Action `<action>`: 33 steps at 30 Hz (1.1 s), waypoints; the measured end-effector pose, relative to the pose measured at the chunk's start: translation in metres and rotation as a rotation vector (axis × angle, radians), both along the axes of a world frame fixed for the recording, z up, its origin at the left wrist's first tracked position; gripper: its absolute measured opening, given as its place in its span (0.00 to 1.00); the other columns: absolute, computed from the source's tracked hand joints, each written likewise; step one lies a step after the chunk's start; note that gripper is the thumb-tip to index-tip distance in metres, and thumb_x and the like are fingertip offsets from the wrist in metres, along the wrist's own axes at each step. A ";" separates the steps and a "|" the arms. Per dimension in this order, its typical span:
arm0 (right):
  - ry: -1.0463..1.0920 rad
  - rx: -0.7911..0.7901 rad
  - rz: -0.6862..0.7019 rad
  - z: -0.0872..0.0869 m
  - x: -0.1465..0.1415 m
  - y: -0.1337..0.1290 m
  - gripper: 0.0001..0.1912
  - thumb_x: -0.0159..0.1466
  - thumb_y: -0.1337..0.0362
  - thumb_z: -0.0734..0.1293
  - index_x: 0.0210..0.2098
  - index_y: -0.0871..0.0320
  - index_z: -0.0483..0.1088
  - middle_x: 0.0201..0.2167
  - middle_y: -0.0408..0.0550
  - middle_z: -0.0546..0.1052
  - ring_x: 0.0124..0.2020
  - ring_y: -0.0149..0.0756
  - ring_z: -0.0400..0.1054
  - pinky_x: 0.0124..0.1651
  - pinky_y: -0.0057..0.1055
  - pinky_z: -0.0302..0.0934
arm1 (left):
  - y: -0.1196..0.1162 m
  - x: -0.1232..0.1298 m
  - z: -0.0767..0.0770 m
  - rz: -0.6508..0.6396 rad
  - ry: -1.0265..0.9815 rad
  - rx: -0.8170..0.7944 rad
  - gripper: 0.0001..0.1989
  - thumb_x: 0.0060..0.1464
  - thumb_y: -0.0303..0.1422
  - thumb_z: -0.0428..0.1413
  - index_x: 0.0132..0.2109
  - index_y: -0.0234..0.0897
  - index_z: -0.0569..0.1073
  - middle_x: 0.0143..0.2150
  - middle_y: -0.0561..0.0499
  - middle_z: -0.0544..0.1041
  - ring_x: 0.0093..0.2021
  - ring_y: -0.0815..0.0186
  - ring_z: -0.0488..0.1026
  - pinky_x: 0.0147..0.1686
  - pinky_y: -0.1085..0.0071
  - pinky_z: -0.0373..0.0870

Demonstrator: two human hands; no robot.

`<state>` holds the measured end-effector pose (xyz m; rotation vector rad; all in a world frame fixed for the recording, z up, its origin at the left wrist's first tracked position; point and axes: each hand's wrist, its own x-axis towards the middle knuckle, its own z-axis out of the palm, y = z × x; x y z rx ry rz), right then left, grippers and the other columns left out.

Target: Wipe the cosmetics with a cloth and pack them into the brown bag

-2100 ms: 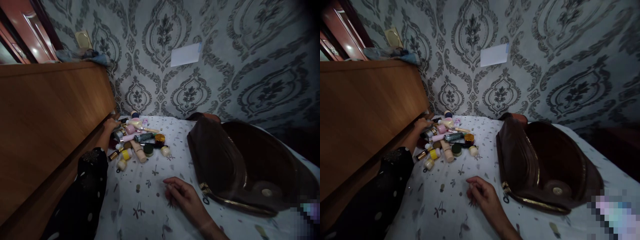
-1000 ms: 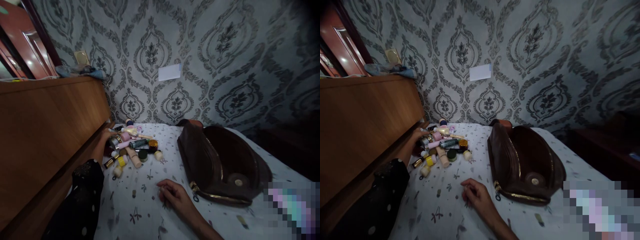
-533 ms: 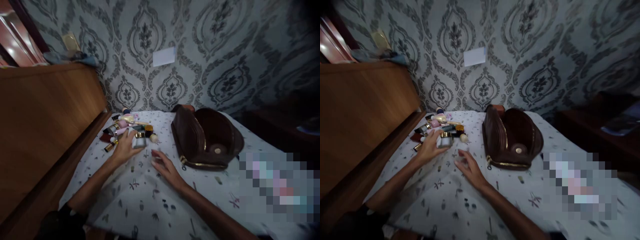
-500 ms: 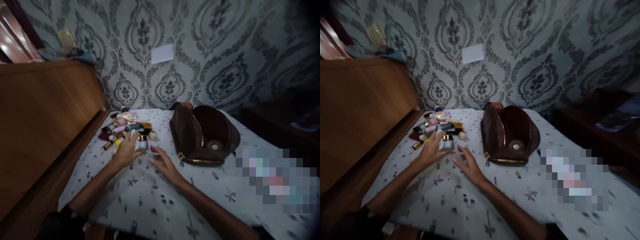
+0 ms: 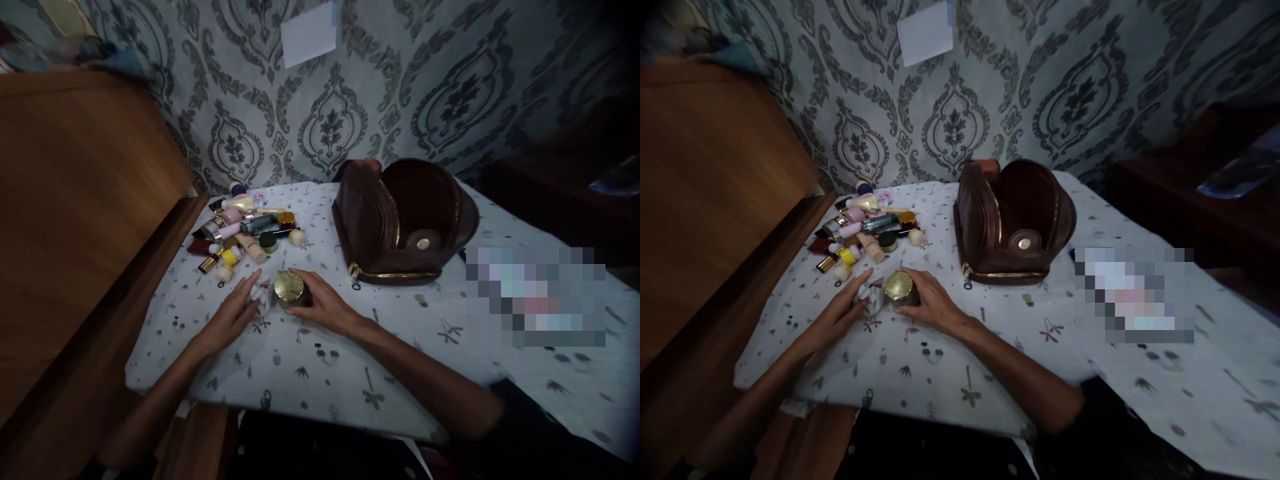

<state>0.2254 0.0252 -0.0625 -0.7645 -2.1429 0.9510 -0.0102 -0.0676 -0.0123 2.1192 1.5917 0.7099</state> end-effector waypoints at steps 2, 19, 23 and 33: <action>-0.042 0.017 -0.002 -0.003 0.000 0.001 0.43 0.56 0.55 0.74 0.66 0.57 0.57 0.61 0.60 0.67 0.62 0.53 0.61 0.62 0.52 0.56 | 0.003 0.001 0.006 0.054 -0.023 0.083 0.27 0.65 0.33 0.47 0.68 0.40 0.53 0.67 0.42 0.63 0.65 0.56 0.63 0.63 0.57 0.62; -0.001 0.046 -0.007 0.001 -0.002 0.001 0.34 0.55 0.59 0.75 0.58 0.58 0.64 0.51 0.53 0.74 0.53 0.49 0.67 0.55 0.47 0.61 | 0.051 0.046 0.022 -0.204 0.386 0.404 0.21 0.58 0.17 0.44 0.52 0.37 0.73 0.46 0.44 0.77 0.48 0.60 0.74 0.49 0.62 0.73; 0.001 0.019 0.012 0.001 -0.001 0.002 0.36 0.55 0.58 0.75 0.60 0.56 0.63 0.52 0.55 0.74 0.54 0.51 0.66 0.56 0.49 0.61 | 0.046 0.040 0.024 -0.154 0.357 0.324 0.21 0.57 0.18 0.44 0.53 0.36 0.72 0.45 0.44 0.78 0.46 0.60 0.76 0.47 0.62 0.75; -0.015 -0.035 -0.043 0.005 0.000 0.000 0.37 0.52 0.58 0.77 0.59 0.57 0.63 0.51 0.55 0.74 0.53 0.50 0.68 0.53 0.46 0.63 | 0.014 0.036 0.013 0.053 0.344 0.225 0.20 0.53 0.19 0.47 0.52 0.40 0.67 0.44 0.47 0.78 0.43 0.59 0.77 0.42 0.65 0.75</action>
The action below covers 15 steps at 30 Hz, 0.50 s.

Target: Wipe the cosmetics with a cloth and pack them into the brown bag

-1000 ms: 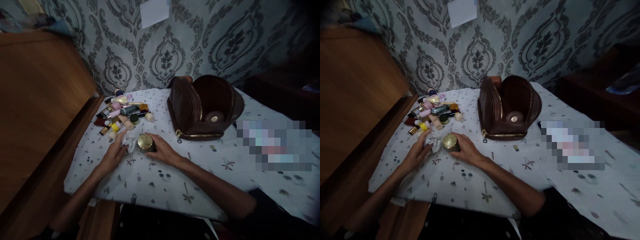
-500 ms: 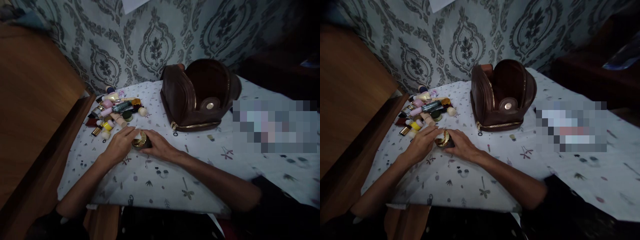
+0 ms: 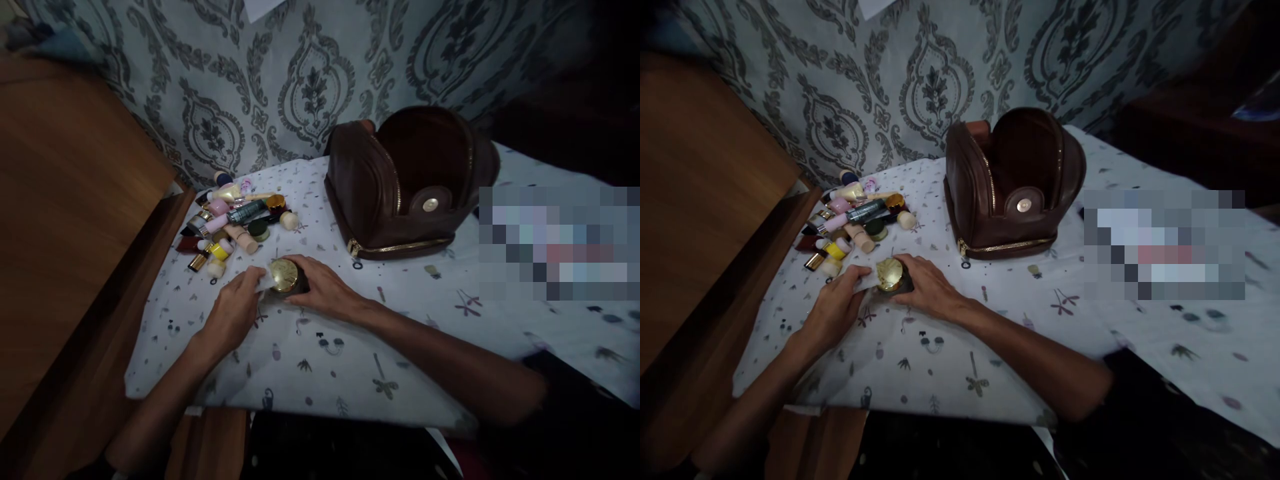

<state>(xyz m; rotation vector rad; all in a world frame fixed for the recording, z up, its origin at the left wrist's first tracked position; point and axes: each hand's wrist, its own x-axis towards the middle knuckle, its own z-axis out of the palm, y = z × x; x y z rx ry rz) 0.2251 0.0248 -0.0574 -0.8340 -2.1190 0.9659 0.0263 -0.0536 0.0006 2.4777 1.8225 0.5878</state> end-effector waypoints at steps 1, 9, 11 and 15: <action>0.001 -0.005 0.000 0.001 0.000 -0.001 0.35 0.52 0.58 0.77 0.56 0.58 0.65 0.49 0.54 0.75 0.51 0.49 0.69 0.52 0.45 0.63 | -0.001 0.001 0.001 -0.005 0.007 0.012 0.20 0.53 0.19 0.47 0.51 0.41 0.67 0.43 0.47 0.78 0.43 0.59 0.76 0.41 0.65 0.74; 0.158 0.087 0.084 0.008 0.004 -0.007 0.26 0.59 0.61 0.71 0.55 0.55 0.64 0.51 0.53 0.71 0.52 0.45 0.67 0.54 0.41 0.64 | 0.013 0.013 0.020 -0.131 -0.019 0.100 0.22 0.49 0.16 0.45 0.48 0.38 0.69 0.43 0.48 0.74 0.45 0.60 0.72 0.46 0.66 0.71; 0.168 0.116 0.076 0.007 0.003 -0.008 0.26 0.59 0.61 0.70 0.55 0.55 0.64 0.50 0.53 0.71 0.52 0.44 0.68 0.54 0.41 0.64 | 0.018 0.017 0.023 -0.140 -0.039 0.097 0.22 0.49 0.16 0.45 0.47 0.39 0.70 0.43 0.48 0.75 0.47 0.60 0.72 0.48 0.64 0.70; 0.156 0.158 0.012 0.003 0.002 -0.007 0.32 0.56 0.64 0.72 0.58 0.57 0.61 0.53 0.55 0.70 0.56 0.47 0.66 0.57 0.45 0.63 | 0.024 0.021 0.030 -0.164 -0.047 0.083 0.21 0.47 0.17 0.46 0.46 0.39 0.70 0.43 0.49 0.76 0.47 0.60 0.72 0.48 0.63 0.70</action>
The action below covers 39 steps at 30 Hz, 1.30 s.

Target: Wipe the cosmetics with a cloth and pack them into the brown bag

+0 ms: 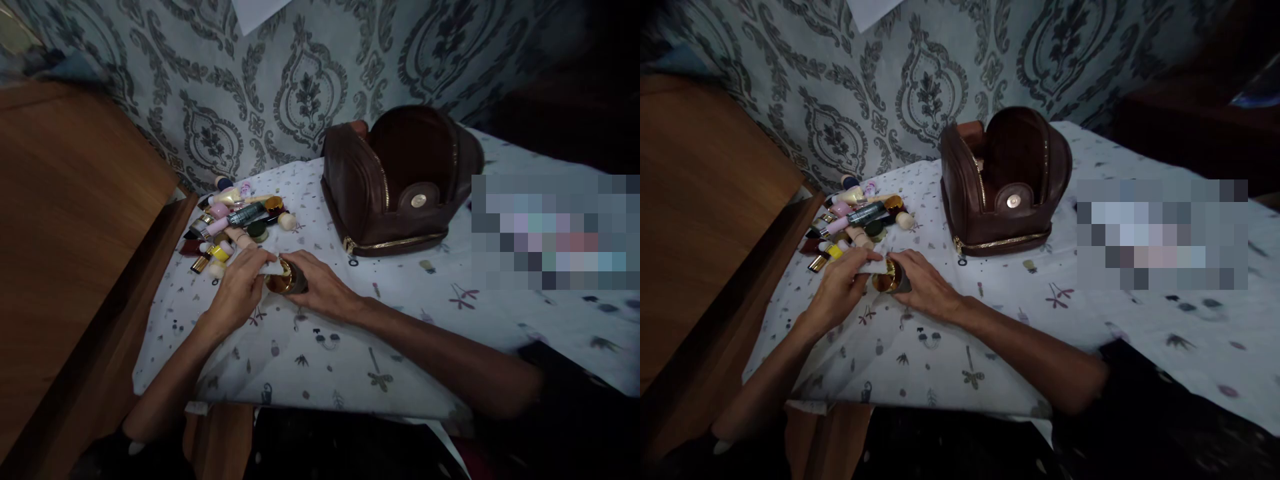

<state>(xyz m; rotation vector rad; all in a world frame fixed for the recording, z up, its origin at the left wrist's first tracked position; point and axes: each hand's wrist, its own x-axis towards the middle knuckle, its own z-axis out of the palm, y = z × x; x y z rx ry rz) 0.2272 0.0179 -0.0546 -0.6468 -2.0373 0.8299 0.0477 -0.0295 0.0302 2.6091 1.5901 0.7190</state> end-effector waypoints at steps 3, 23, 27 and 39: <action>-0.010 -0.050 -0.052 0.000 0.000 -0.001 0.43 0.53 0.64 0.73 0.65 0.56 0.55 0.56 0.56 0.70 0.58 0.49 0.65 0.57 0.44 0.63 | 0.002 0.002 0.007 -0.037 0.002 -0.017 0.20 0.47 0.17 0.46 0.45 0.39 0.71 0.43 0.49 0.76 0.47 0.60 0.72 0.48 0.64 0.70; -0.027 -0.081 -0.033 0.003 -0.001 -0.006 0.33 0.54 0.65 0.73 0.56 0.58 0.60 0.53 0.58 0.70 0.55 0.49 0.68 0.54 0.46 0.66 | 0.017 -0.007 0.022 0.088 0.043 -0.238 0.10 0.57 0.27 0.49 0.46 0.38 0.68 0.36 0.51 0.74 0.37 0.60 0.72 0.38 0.67 0.68; -0.003 0.014 -0.013 0.000 -0.002 -0.004 0.26 0.53 0.66 0.73 0.50 0.56 0.63 0.50 0.55 0.71 0.53 0.49 0.67 0.53 0.46 0.66 | 0.022 -0.006 0.023 0.150 0.103 -0.263 0.12 0.54 0.25 0.50 0.46 0.38 0.69 0.36 0.51 0.75 0.38 0.59 0.73 0.39 0.66 0.68; 0.036 0.184 0.010 -0.003 -0.003 0.001 0.24 0.56 0.67 0.72 0.50 0.56 0.64 0.48 0.55 0.72 0.51 0.50 0.65 0.50 0.47 0.66 | 0.009 0.002 0.042 -0.042 0.330 -0.310 0.13 0.61 0.33 0.47 0.48 0.33 0.71 0.46 0.42 0.75 0.47 0.54 0.72 0.47 0.57 0.70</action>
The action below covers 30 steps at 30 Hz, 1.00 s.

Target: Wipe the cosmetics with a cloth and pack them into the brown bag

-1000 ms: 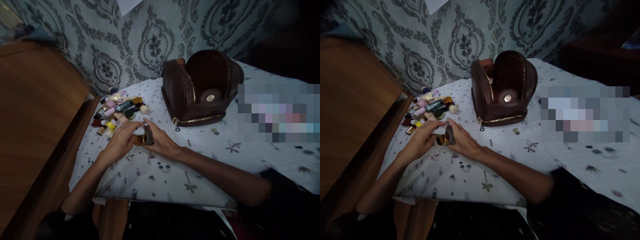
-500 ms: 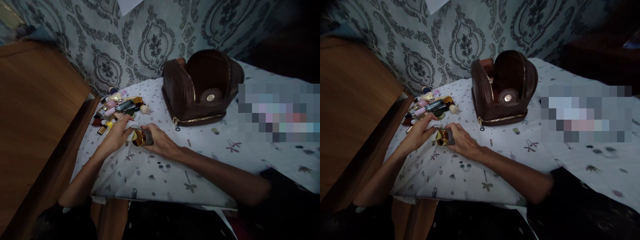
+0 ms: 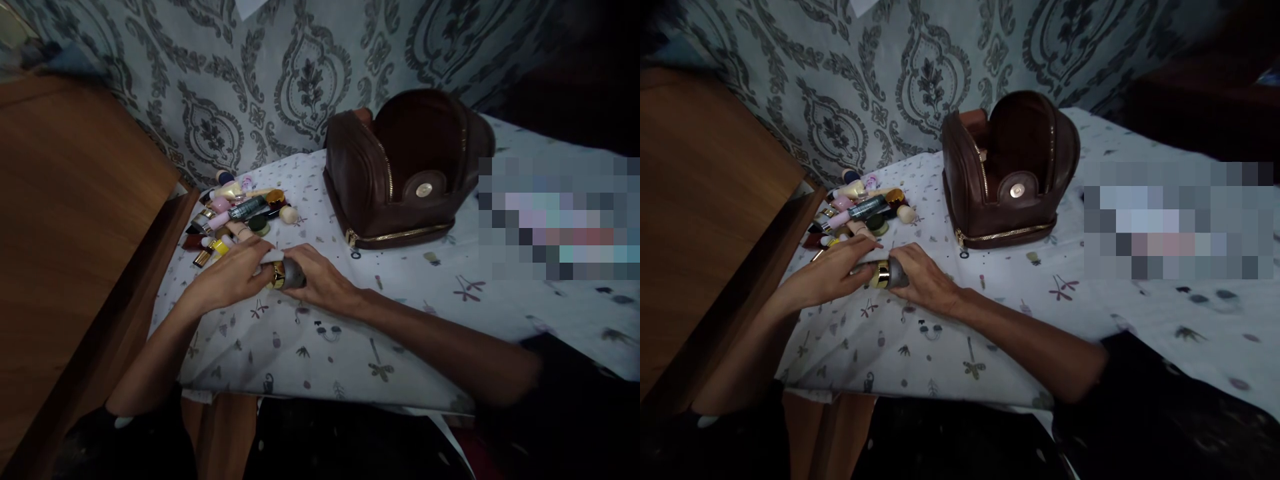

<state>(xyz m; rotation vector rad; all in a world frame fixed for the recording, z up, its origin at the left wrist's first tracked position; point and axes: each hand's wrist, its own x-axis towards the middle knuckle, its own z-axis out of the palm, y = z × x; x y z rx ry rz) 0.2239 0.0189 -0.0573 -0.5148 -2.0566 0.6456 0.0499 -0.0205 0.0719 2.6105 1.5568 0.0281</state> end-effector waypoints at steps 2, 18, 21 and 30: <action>0.001 0.008 -0.008 0.000 0.000 0.000 0.22 0.56 0.67 0.72 0.48 0.57 0.64 0.47 0.55 0.72 0.50 0.50 0.66 0.50 0.47 0.66 | -0.003 0.004 0.000 0.011 -0.038 0.018 0.15 0.65 0.37 0.45 0.47 0.33 0.72 0.44 0.43 0.75 0.46 0.55 0.73 0.47 0.59 0.69; -0.010 -0.077 -0.032 0.001 -0.003 0.001 0.24 0.54 0.64 0.74 0.49 0.57 0.66 0.46 0.53 0.74 0.50 0.48 0.67 0.49 0.44 0.65 | -0.025 0.014 -0.023 -0.079 -0.178 0.312 0.10 0.61 0.22 0.50 0.39 0.35 0.75 0.46 0.44 0.73 0.47 0.60 0.71 0.45 0.62 0.73; -0.028 -0.144 -0.060 0.003 -0.002 0.001 0.23 0.54 0.62 0.74 0.47 0.57 0.67 0.44 0.52 0.74 0.47 0.46 0.69 0.47 0.41 0.65 | -0.034 0.014 -0.034 -0.136 -0.139 0.413 0.10 0.61 0.20 0.49 0.41 0.34 0.74 0.49 0.43 0.73 0.50 0.58 0.69 0.48 0.58 0.74; 0.035 -0.394 -0.020 0.010 0.003 0.005 0.24 0.51 0.63 0.75 0.46 0.57 0.68 0.43 0.46 0.77 0.44 0.40 0.71 0.46 0.34 0.64 | -0.042 -0.004 -0.076 -0.339 -0.187 0.665 0.12 0.60 0.20 0.54 0.51 0.29 0.70 0.54 0.34 0.72 0.57 0.52 0.66 0.50 0.54 0.75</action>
